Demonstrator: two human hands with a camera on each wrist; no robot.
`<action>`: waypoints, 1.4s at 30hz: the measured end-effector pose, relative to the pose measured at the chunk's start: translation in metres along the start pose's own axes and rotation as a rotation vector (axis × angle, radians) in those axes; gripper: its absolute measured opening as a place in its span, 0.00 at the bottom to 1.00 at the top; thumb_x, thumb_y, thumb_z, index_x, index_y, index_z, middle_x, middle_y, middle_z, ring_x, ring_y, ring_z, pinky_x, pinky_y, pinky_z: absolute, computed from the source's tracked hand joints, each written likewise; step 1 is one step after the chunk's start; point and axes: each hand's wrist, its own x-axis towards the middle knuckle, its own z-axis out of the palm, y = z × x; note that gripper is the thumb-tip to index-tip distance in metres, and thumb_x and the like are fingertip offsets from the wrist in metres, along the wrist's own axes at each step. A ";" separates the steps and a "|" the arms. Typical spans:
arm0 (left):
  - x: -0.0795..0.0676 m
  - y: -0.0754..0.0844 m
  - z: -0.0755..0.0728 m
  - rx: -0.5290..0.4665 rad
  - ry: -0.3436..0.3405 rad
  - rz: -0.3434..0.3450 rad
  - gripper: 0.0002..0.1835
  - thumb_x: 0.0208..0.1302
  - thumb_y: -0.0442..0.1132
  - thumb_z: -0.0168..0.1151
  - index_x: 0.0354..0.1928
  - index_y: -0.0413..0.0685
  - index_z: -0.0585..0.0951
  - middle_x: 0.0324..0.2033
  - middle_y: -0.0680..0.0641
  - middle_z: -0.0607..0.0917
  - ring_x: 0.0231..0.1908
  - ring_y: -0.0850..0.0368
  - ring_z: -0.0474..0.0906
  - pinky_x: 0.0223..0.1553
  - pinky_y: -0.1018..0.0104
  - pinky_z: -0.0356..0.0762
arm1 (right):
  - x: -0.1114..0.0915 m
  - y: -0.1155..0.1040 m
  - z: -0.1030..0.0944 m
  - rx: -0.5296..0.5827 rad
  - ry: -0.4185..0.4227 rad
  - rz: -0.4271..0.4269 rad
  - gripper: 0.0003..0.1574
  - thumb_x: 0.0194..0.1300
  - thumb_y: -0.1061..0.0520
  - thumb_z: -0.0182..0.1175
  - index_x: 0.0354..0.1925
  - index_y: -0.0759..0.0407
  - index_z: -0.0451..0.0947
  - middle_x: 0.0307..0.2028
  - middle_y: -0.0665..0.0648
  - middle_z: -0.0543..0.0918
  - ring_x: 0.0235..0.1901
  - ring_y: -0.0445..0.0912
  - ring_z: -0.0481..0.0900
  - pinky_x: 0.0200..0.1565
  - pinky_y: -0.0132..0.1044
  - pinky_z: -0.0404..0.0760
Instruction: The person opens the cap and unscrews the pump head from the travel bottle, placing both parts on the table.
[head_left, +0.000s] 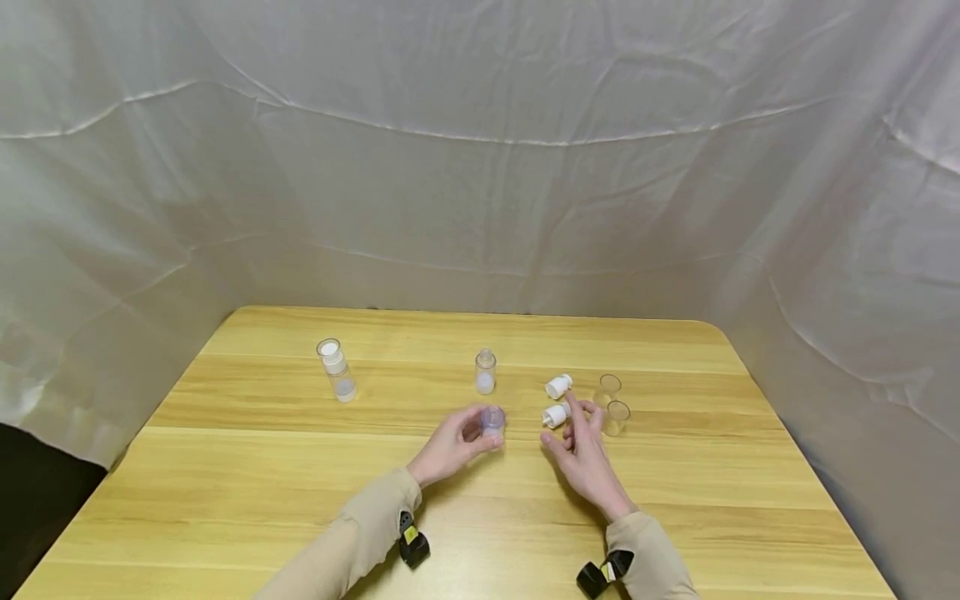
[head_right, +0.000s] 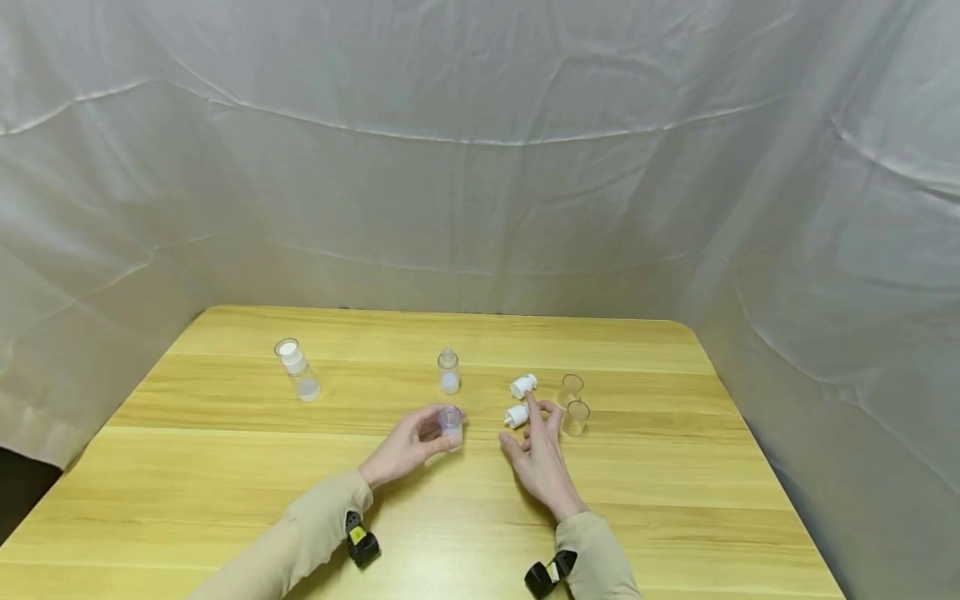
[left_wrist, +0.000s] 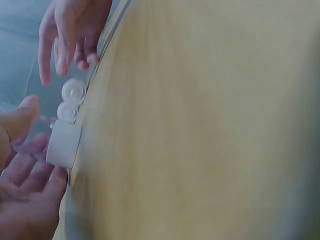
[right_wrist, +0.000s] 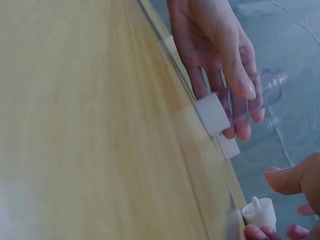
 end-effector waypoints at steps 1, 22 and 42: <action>0.003 0.000 -0.001 0.007 0.036 -0.005 0.25 0.68 0.35 0.63 0.64 0.32 0.72 0.59 0.31 0.80 0.62 0.36 0.77 0.70 0.47 0.73 | 0.000 -0.001 0.000 0.011 0.009 -0.006 0.48 0.68 0.62 0.64 0.76 0.69 0.50 0.58 0.67 0.58 0.33 0.39 0.67 0.34 0.22 0.70; 0.025 0.000 -0.006 0.167 0.344 -0.047 0.19 0.61 0.39 0.72 0.53 0.40 0.82 0.48 0.39 0.84 0.49 0.45 0.82 0.59 0.50 0.83 | -0.002 -0.004 0.001 0.036 0.072 -0.091 0.40 0.64 0.68 0.65 0.71 0.67 0.62 0.48 0.65 0.66 0.32 0.42 0.68 0.31 0.21 0.69; 0.018 0.003 -0.008 0.114 0.411 -0.084 0.28 0.56 0.36 0.76 0.59 0.37 0.79 0.55 0.37 0.83 0.53 0.42 0.81 0.63 0.52 0.82 | -0.003 -0.006 0.000 0.053 0.063 -0.096 0.39 0.64 0.67 0.65 0.71 0.66 0.62 0.47 0.64 0.67 0.34 0.43 0.67 0.32 0.22 0.70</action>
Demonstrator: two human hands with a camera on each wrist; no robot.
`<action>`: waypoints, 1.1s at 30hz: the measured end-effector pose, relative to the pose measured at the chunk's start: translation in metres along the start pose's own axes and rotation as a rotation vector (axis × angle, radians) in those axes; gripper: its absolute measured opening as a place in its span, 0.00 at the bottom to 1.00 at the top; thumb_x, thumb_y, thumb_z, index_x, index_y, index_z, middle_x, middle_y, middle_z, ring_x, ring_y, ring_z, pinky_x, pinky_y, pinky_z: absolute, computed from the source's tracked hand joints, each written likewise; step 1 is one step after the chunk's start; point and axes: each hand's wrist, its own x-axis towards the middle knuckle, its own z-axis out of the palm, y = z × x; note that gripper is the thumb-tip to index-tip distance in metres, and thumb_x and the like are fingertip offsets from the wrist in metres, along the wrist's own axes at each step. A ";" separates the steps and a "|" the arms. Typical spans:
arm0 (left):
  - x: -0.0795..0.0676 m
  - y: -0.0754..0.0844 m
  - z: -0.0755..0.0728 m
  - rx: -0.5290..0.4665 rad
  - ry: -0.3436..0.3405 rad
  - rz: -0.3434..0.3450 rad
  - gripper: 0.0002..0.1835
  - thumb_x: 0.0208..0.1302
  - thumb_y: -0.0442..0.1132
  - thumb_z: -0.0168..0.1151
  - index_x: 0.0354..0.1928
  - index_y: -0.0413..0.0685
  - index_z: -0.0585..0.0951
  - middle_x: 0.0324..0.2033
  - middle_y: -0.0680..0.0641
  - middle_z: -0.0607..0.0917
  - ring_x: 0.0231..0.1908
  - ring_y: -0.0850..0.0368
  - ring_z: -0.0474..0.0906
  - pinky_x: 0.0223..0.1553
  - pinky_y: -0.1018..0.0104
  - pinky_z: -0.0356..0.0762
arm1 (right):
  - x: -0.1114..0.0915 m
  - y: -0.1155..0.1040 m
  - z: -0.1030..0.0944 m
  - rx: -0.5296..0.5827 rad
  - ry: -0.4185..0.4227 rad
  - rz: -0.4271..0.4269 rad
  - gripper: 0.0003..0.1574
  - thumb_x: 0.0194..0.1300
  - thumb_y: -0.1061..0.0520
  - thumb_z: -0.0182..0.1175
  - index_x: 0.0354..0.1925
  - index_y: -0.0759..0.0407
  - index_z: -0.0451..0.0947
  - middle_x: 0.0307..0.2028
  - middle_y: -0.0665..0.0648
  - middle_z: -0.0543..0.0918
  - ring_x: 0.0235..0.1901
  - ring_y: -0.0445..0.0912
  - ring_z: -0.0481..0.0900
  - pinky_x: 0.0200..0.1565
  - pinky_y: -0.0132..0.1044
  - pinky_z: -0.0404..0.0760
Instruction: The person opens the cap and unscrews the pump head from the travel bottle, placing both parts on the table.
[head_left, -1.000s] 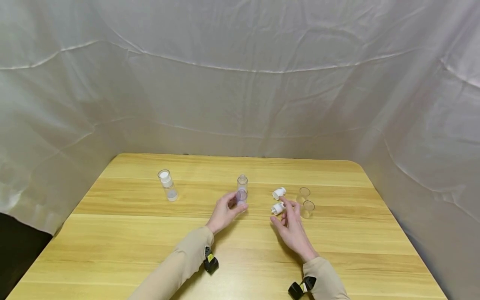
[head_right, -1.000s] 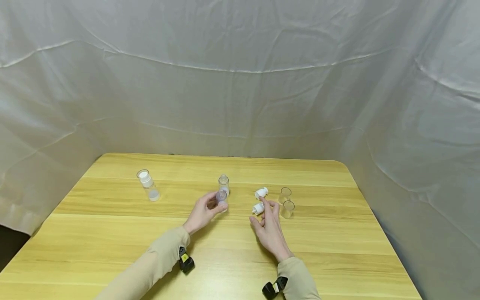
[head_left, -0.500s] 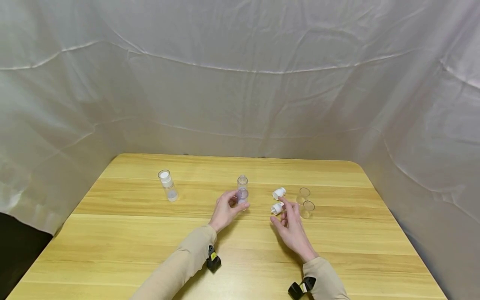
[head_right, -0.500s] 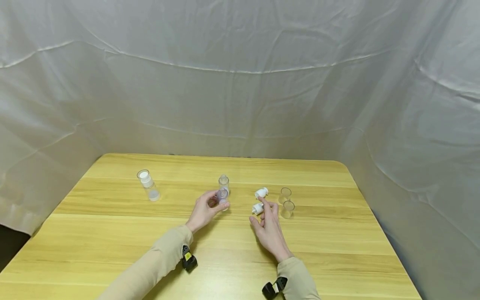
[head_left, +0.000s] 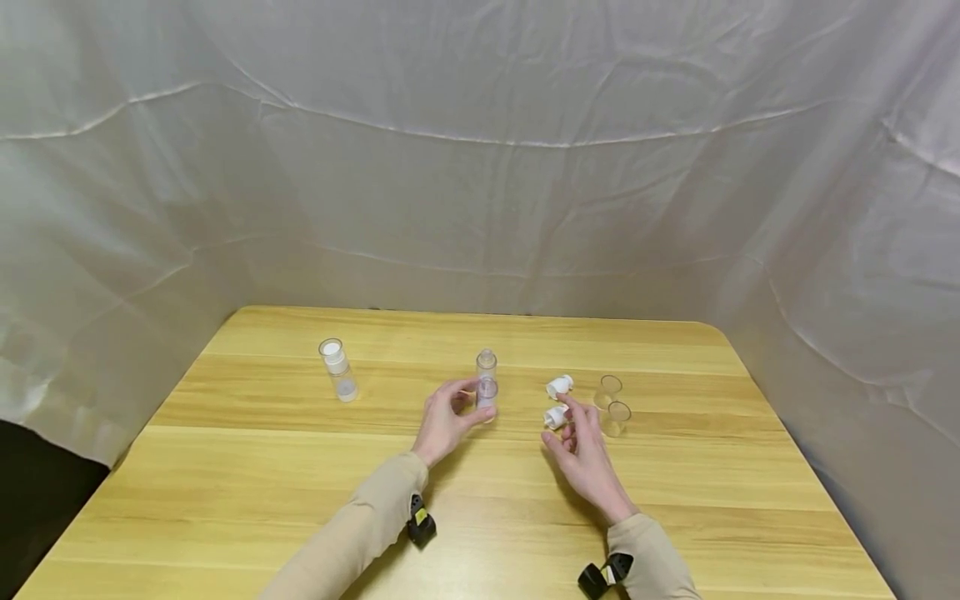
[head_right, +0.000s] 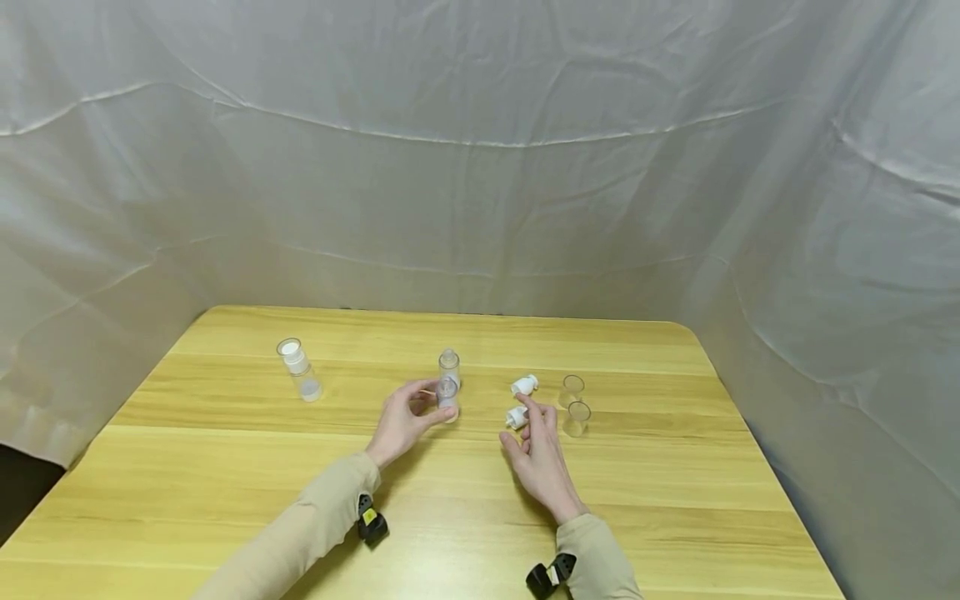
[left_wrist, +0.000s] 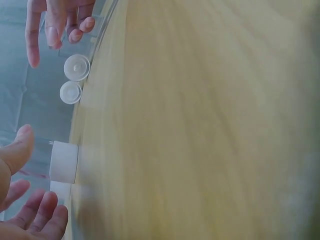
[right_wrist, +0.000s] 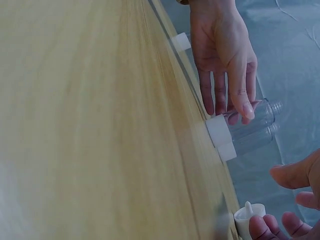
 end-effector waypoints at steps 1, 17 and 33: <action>0.000 0.000 -0.001 -0.006 0.003 -0.006 0.28 0.56 0.36 0.76 0.59 0.37 0.79 0.55 0.36 0.83 0.53 0.42 0.81 0.63 0.52 0.82 | 0.000 0.000 0.000 0.003 -0.002 0.000 0.39 0.65 0.67 0.65 0.71 0.66 0.63 0.47 0.63 0.67 0.34 0.43 0.67 0.32 0.22 0.70; -0.018 0.005 -0.037 0.190 0.053 0.083 0.30 0.57 0.41 0.74 0.62 0.40 0.78 0.58 0.39 0.82 0.61 0.41 0.75 0.68 0.40 0.71 | -0.002 -0.002 -0.003 -0.008 -0.022 -0.021 0.37 0.63 0.67 0.65 0.68 0.68 0.65 0.45 0.65 0.71 0.33 0.37 0.72 0.34 0.24 0.79; -0.009 -0.008 -0.096 0.209 0.743 0.500 0.28 0.52 0.32 0.77 0.55 0.34 0.77 0.45 0.33 0.81 0.45 0.46 0.68 0.56 0.72 0.58 | -0.004 0.001 -0.016 0.135 -0.255 -0.122 0.14 0.70 0.65 0.59 0.52 0.71 0.76 0.36 0.64 0.77 0.15 0.43 0.75 0.14 0.31 0.78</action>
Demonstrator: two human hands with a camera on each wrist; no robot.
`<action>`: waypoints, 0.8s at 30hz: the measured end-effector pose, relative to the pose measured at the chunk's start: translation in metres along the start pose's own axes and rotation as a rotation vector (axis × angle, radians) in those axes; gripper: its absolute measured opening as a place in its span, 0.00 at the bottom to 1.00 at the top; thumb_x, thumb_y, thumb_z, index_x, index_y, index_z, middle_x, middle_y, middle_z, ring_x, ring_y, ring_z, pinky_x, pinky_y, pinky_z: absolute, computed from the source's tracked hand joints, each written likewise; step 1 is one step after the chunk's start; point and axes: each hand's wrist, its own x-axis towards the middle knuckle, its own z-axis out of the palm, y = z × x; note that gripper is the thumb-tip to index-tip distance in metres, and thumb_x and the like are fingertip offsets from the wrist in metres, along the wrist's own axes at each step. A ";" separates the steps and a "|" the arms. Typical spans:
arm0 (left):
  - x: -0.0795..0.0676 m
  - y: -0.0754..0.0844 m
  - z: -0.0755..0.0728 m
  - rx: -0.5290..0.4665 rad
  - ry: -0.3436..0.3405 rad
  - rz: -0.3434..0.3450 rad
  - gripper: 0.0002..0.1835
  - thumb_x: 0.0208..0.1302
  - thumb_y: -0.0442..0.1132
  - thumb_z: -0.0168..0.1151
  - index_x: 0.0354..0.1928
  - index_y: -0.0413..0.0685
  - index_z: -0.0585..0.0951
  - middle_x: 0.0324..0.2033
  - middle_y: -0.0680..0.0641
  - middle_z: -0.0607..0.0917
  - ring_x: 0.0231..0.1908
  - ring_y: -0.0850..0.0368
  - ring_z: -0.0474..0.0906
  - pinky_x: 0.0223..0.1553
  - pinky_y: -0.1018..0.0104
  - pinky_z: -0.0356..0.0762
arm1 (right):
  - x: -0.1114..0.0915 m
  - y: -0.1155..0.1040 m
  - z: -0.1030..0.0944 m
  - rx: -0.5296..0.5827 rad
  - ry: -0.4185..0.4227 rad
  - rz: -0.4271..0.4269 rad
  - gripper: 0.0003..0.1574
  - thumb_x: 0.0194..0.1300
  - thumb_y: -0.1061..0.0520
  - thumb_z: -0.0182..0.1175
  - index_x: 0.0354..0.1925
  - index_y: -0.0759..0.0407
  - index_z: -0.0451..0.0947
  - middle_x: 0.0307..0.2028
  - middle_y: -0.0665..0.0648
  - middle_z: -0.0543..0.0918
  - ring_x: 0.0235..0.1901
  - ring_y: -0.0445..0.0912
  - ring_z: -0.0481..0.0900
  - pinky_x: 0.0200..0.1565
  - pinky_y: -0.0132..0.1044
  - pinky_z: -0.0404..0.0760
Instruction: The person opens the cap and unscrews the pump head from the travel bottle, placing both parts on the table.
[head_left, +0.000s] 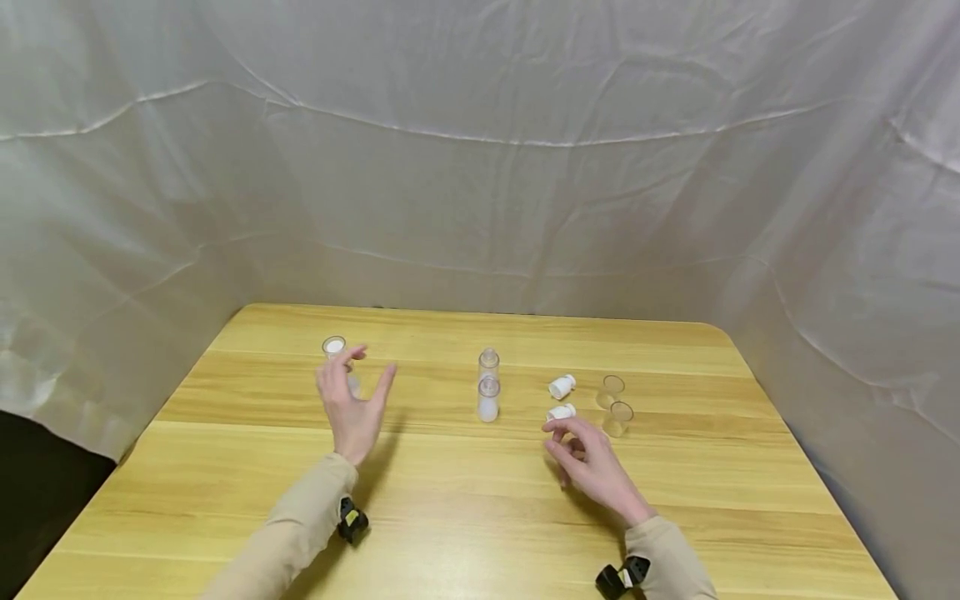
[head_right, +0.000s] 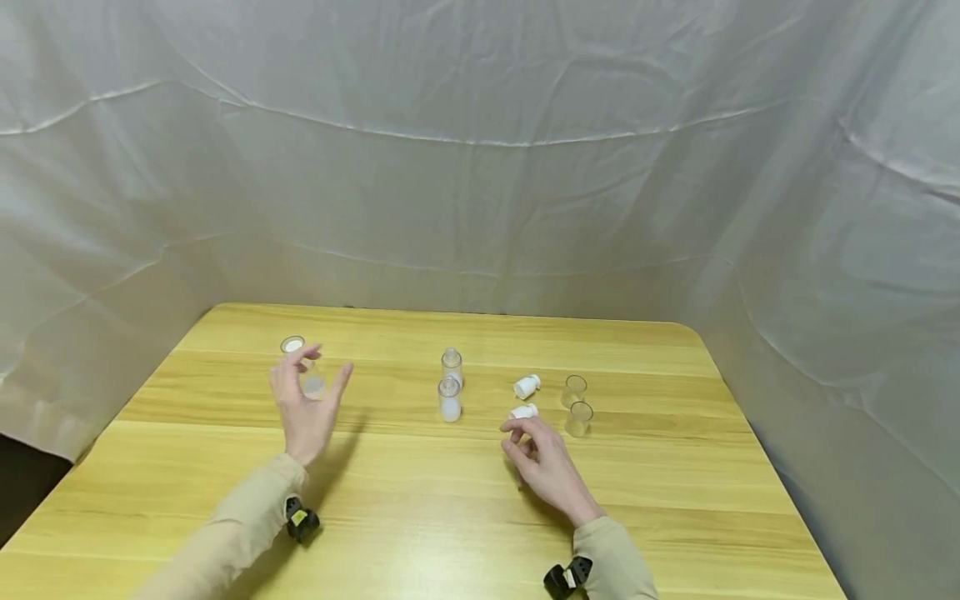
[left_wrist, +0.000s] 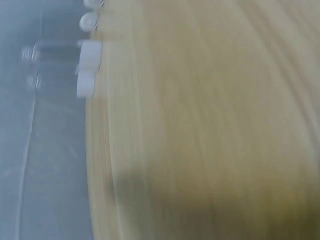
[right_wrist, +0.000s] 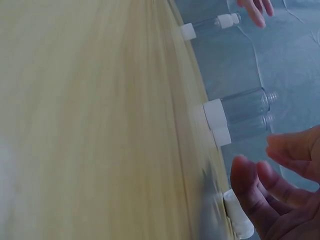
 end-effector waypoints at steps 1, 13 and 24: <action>0.001 -0.002 -0.002 -0.002 0.025 -0.032 0.30 0.52 0.33 0.77 0.56 0.34 0.75 0.47 0.33 0.79 0.47 0.48 0.67 0.56 0.72 0.59 | 0.000 0.000 -0.001 -0.006 -0.013 0.007 0.14 0.71 0.65 0.59 0.52 0.71 0.76 0.36 0.64 0.78 0.15 0.42 0.75 0.14 0.31 0.77; 0.007 -0.028 -0.018 -0.029 0.034 -0.464 0.48 0.53 0.36 0.78 0.70 0.38 0.58 0.65 0.35 0.63 0.67 0.40 0.59 0.75 0.45 0.58 | -0.002 -0.001 -0.006 -0.039 -0.112 0.064 0.15 0.72 0.63 0.58 0.54 0.70 0.76 0.38 0.66 0.81 0.20 0.38 0.76 0.17 0.32 0.81; 0.006 -0.039 -0.020 -0.172 -0.145 -0.764 0.47 0.61 0.36 0.72 0.75 0.36 0.53 0.72 0.33 0.64 0.72 0.40 0.60 0.80 0.51 0.57 | -0.003 -0.002 -0.006 -0.040 -0.143 0.102 0.15 0.73 0.61 0.57 0.55 0.67 0.76 0.40 0.63 0.82 0.22 0.37 0.76 0.19 0.32 0.83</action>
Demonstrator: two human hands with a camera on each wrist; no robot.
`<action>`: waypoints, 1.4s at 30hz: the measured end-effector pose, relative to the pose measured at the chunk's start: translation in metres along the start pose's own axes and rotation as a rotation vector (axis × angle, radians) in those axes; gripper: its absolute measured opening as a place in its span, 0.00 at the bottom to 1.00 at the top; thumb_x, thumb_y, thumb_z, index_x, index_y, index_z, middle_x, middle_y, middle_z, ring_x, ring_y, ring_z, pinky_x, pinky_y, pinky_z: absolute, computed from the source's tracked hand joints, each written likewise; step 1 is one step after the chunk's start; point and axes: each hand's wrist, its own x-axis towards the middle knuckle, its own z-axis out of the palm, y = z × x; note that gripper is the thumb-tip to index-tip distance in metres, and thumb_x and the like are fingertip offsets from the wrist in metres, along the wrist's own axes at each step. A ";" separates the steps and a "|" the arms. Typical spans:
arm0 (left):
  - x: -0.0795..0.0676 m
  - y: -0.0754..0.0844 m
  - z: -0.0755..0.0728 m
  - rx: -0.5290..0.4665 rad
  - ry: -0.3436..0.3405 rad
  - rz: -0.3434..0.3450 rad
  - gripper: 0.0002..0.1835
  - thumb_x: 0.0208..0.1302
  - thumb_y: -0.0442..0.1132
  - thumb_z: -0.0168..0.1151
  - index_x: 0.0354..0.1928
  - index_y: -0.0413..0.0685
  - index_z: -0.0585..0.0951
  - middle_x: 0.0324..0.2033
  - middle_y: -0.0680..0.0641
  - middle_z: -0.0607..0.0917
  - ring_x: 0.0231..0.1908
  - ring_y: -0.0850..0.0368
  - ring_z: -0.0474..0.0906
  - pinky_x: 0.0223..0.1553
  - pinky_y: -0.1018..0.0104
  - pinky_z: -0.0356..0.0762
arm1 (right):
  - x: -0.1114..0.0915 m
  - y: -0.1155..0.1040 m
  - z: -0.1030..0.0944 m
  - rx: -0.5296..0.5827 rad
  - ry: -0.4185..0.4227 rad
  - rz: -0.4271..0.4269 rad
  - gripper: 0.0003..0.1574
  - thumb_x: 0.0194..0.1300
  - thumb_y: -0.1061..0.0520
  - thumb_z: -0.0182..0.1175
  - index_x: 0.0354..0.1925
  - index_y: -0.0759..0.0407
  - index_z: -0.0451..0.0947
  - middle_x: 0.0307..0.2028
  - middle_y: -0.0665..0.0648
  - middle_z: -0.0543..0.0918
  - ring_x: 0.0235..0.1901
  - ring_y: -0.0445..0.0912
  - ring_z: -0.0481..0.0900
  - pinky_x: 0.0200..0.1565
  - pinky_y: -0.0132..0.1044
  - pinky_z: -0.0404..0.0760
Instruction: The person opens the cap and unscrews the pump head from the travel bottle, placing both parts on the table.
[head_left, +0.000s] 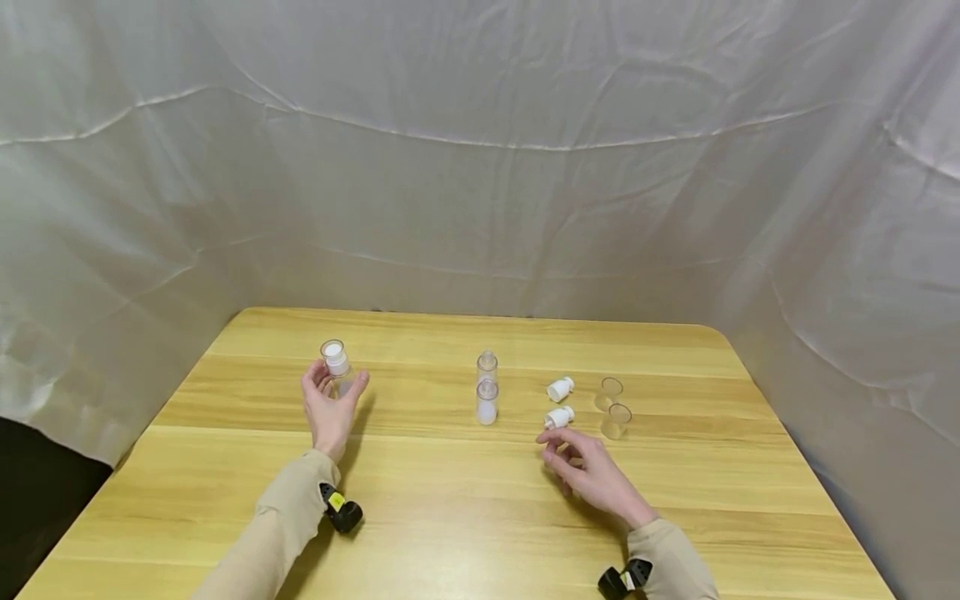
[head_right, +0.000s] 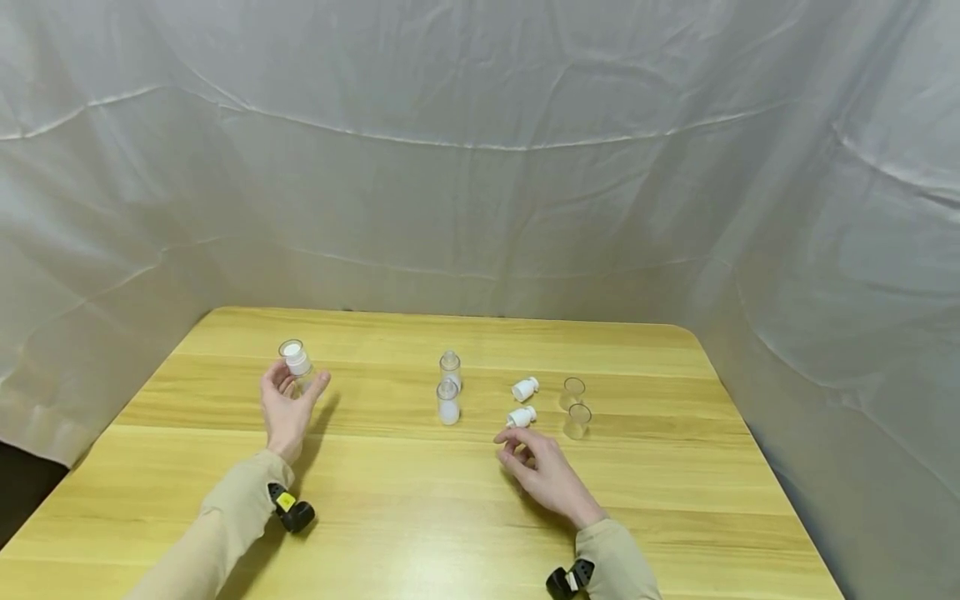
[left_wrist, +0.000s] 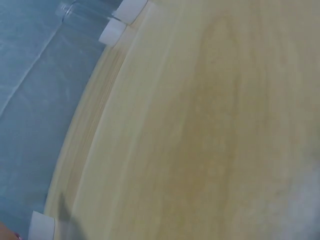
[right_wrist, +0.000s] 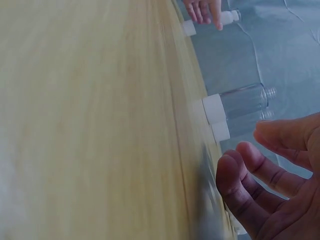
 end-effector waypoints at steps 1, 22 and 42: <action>0.001 -0.001 0.000 -0.002 -0.003 -0.009 0.46 0.61 0.36 0.72 0.75 0.36 0.54 0.71 0.33 0.64 0.72 0.41 0.61 0.80 0.51 0.57 | 0.000 0.000 0.000 -0.001 -0.001 0.001 0.15 0.73 0.61 0.57 0.55 0.67 0.76 0.40 0.63 0.82 0.22 0.38 0.76 0.19 0.32 0.83; 0.002 -0.007 0.004 -0.009 0.021 -0.014 0.30 0.66 0.29 0.64 0.68 0.32 0.65 0.61 0.34 0.74 0.60 0.47 0.73 0.65 0.68 0.76 | -0.001 0.002 0.001 -0.003 -0.003 -0.018 0.15 0.73 0.62 0.57 0.54 0.67 0.76 0.39 0.62 0.82 0.22 0.39 0.76 0.18 0.32 0.82; -0.092 0.006 0.062 -0.015 -0.596 0.046 0.25 0.58 0.27 0.70 0.58 0.35 0.75 0.55 0.34 0.82 0.58 0.39 0.79 0.67 0.46 0.77 | 0.003 -0.007 0.008 0.006 0.072 -0.106 0.15 0.72 0.62 0.59 0.53 0.69 0.78 0.40 0.64 0.83 0.30 0.42 0.80 0.29 0.32 0.87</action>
